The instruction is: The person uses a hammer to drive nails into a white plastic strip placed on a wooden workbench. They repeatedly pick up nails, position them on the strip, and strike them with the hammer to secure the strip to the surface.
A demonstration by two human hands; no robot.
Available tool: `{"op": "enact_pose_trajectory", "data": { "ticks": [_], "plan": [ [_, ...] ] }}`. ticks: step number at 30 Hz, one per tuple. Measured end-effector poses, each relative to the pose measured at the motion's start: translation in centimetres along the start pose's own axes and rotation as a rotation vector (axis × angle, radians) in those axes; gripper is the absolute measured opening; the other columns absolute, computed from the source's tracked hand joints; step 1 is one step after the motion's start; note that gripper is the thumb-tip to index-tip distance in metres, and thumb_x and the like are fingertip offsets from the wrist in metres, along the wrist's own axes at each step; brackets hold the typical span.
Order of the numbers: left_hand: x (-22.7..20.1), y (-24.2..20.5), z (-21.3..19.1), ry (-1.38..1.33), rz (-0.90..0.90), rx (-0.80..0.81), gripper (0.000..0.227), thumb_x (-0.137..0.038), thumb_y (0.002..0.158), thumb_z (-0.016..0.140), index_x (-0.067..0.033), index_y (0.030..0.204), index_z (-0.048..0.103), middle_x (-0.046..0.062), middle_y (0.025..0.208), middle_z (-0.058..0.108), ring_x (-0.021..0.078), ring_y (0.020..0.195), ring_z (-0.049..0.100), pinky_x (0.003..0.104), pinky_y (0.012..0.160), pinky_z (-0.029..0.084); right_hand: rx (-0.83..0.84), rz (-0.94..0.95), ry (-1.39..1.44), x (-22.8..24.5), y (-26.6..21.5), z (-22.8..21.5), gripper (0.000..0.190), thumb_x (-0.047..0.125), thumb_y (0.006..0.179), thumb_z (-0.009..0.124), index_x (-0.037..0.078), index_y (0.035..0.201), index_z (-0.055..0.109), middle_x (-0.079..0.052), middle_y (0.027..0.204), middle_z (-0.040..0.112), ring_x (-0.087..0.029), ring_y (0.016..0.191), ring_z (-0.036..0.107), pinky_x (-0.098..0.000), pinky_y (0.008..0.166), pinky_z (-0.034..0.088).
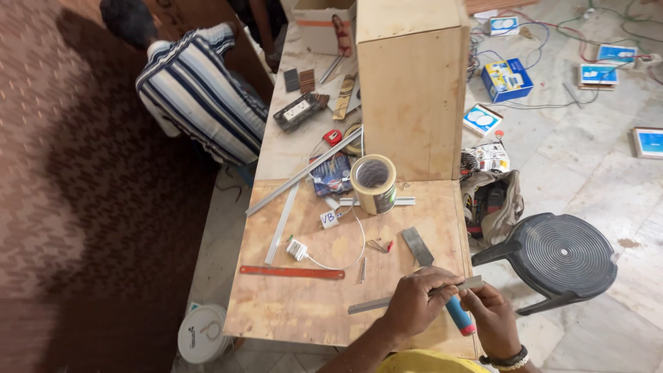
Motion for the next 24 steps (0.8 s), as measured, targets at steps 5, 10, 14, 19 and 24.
{"op": "enact_pose_trajectory", "data": {
  "ticks": [5,10,14,19,24],
  "plan": [
    [0.2,-0.6,-0.2,0.086,0.092,0.024,0.024,-0.019,0.099,0.072,-0.0059,0.12,0.072,0.012,0.119,0.073,0.0302,0.111,0.071,0.037,0.096,0.056,0.18,0.307,0.706,-0.3,0.5,0.1,0.026,0.025,0.1,0.053,0.003,0.092,0.063,-0.005,0.08,0.063,-0.018,0.071,0.054,-0.0361,0.066,0.048],
    [0.6,-0.8,-0.4,0.123,0.076,0.068,0.028,-0.02,0.095,0.073,-0.0065,0.12,0.072,0.011,0.12,0.073,0.0307,0.11,0.07,0.038,0.095,0.056,0.414,0.381,0.784,0.6,0.4,0.6,0.024,0.022,0.103,0.054,0.0,0.096,0.061,-0.004,0.078,0.059,-0.017,0.07,0.051,-0.0348,0.066,0.044],
    [0.6,-0.9,-0.2,0.142,0.077,-0.003,0.026,-0.019,0.096,0.073,-0.0069,0.12,0.072,0.011,0.118,0.073,0.0306,0.109,0.071,0.038,0.093,0.057,0.261,0.468,0.818,0.9,0.2,1.7,0.018,0.02,0.099,0.056,0.003,0.099,0.061,-0.003,0.083,0.061,-0.012,0.07,0.049,-0.0323,0.068,0.044],
    [-0.6,-0.7,-0.2,0.191,-0.013,-0.057,0.024,-0.015,0.097,0.07,-0.0042,0.118,0.072,0.012,0.114,0.073,0.032,0.101,0.072,0.039,0.085,0.057,0.068,0.136,0.546,1.6,0.1,2.8,0.019,0.018,0.105,0.059,0.001,0.097,0.062,-0.004,0.08,0.059,-0.011,0.069,0.052,-0.0275,0.063,0.044],
    [-1.0,-0.2,0.2,0.177,0.013,-0.115,0.021,-0.01,0.098,0.067,0.0014,0.116,0.07,0.018,0.111,0.073,0.0365,0.1,0.071,0.042,0.086,0.057,-0.236,-0.431,-0.214,7.5,-1.8,5.1,0.009,0.006,0.091,0.071,0.0,0.097,0.067,-0.002,0.085,0.065,-0.009,0.073,0.059,-0.0224,0.066,0.048]
  ]
}}
Point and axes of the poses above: each hand's wrist, its own y-axis towards the middle knuckle, its own z-axis out of the palm, x = y × z, the point moved 3 cm from there along y, towards the middle knuckle
